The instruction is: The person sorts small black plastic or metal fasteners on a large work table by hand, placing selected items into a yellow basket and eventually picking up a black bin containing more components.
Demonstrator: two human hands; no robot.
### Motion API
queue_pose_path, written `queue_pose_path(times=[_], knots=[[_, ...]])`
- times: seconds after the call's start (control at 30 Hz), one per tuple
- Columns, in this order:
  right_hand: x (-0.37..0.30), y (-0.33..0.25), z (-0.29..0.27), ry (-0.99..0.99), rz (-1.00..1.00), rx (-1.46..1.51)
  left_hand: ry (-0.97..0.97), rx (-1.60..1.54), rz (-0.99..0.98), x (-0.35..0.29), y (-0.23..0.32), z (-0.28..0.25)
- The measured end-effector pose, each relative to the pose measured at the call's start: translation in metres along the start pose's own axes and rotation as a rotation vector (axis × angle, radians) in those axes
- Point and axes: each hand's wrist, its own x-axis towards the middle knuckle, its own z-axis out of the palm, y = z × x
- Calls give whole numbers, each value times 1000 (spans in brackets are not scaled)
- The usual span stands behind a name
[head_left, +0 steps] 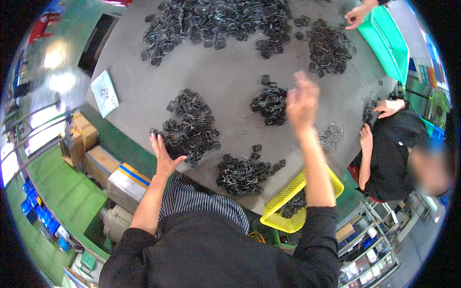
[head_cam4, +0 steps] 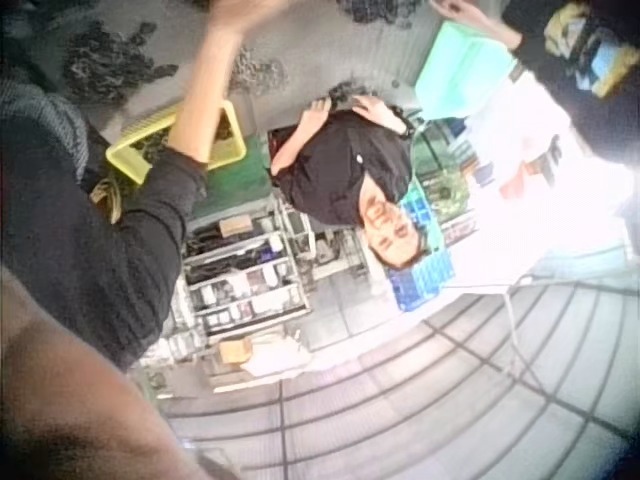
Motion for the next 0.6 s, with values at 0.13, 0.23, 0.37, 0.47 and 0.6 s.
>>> queue_pose_path(times=[0.13, 0.23, 0.37, 0.47, 0.6], knots=[[-118, -128, 58, -404, -197, 399, 29, 24, 15, -18, 16, 30], [-164, -179, 63, -646, -74, 421, 33, 3, 73, -32, 22, 42], [-189, -195, 71, -638, -16, 308, 0, 116, 258, -41, 4, 53], [-182, -199, 93, -551, 19, 253, -17, 152, 329, -25, -1, 55], [-152, -211, 122, -441, 9, 231, 37, 147, 313, 10, 1, 48]])
